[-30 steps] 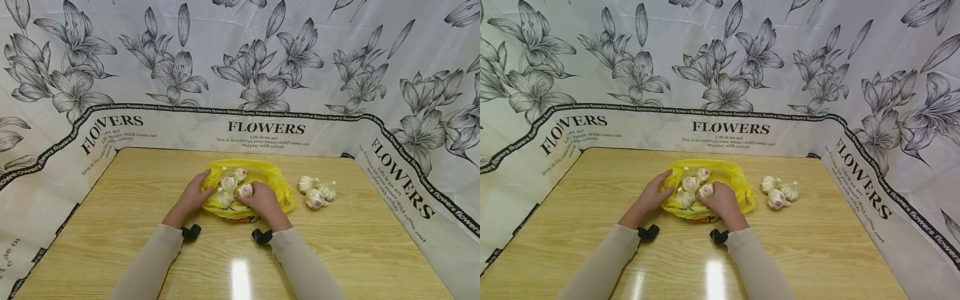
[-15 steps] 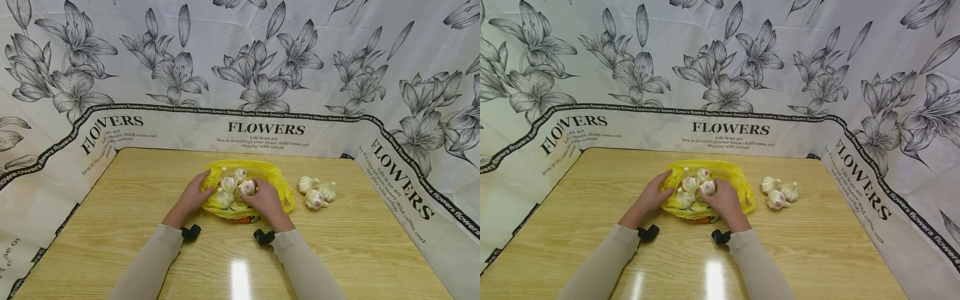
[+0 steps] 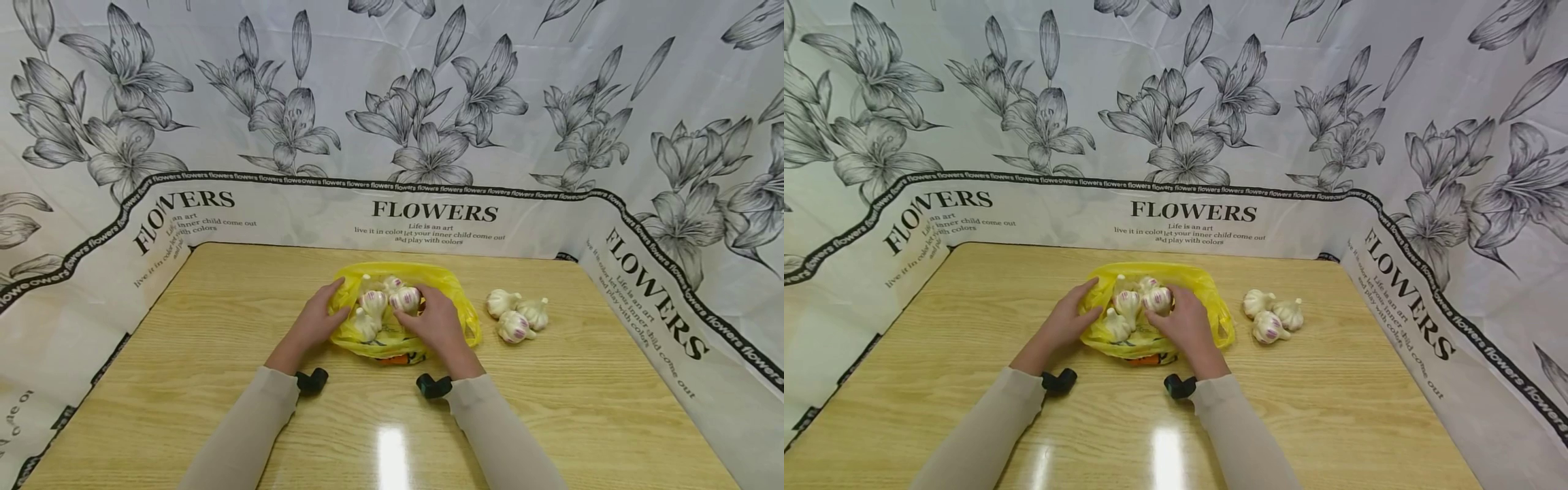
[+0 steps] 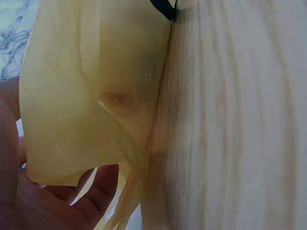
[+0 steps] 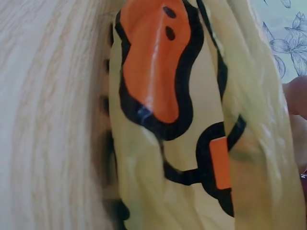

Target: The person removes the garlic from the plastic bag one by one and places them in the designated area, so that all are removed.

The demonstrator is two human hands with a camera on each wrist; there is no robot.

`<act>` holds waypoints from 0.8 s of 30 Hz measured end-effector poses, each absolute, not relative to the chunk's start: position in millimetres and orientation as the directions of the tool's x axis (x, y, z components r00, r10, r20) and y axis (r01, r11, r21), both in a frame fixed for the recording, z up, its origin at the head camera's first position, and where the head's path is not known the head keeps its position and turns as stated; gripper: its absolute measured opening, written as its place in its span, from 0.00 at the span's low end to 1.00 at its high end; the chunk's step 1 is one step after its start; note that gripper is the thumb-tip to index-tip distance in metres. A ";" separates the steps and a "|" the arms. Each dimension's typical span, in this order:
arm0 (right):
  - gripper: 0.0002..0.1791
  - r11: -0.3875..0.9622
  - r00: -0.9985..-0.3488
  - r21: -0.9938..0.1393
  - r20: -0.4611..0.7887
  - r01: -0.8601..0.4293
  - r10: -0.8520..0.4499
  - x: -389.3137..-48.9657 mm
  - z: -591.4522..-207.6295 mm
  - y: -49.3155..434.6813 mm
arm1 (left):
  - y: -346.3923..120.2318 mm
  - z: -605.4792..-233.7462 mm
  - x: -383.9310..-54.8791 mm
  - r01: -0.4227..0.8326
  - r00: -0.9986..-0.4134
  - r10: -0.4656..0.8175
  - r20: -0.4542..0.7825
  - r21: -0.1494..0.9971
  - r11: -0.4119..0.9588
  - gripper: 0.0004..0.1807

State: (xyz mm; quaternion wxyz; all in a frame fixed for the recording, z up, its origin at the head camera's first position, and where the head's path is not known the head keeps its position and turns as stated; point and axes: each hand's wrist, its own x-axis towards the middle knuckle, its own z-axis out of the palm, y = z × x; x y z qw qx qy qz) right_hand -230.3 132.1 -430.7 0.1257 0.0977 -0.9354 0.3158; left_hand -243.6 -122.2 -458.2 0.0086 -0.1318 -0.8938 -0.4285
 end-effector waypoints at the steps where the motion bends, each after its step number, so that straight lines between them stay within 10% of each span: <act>1: 0.34 0.780 -0.948 -0.566 0.302 -0.267 -0.106 -230.0 -429.9 132.3 | -122.1 -458.3 -243.6 0.243 -0.965 0.228 0.128 0.763 0.599 0.36; 24: 0.36 0.747 -0.904 -0.566 0.415 -0.348 -0.107 -220.2 -403.7 141.5 | -122.8 -455.8 -242.2 0.249 -0.965 0.217 0.145 0.764 0.596 0.36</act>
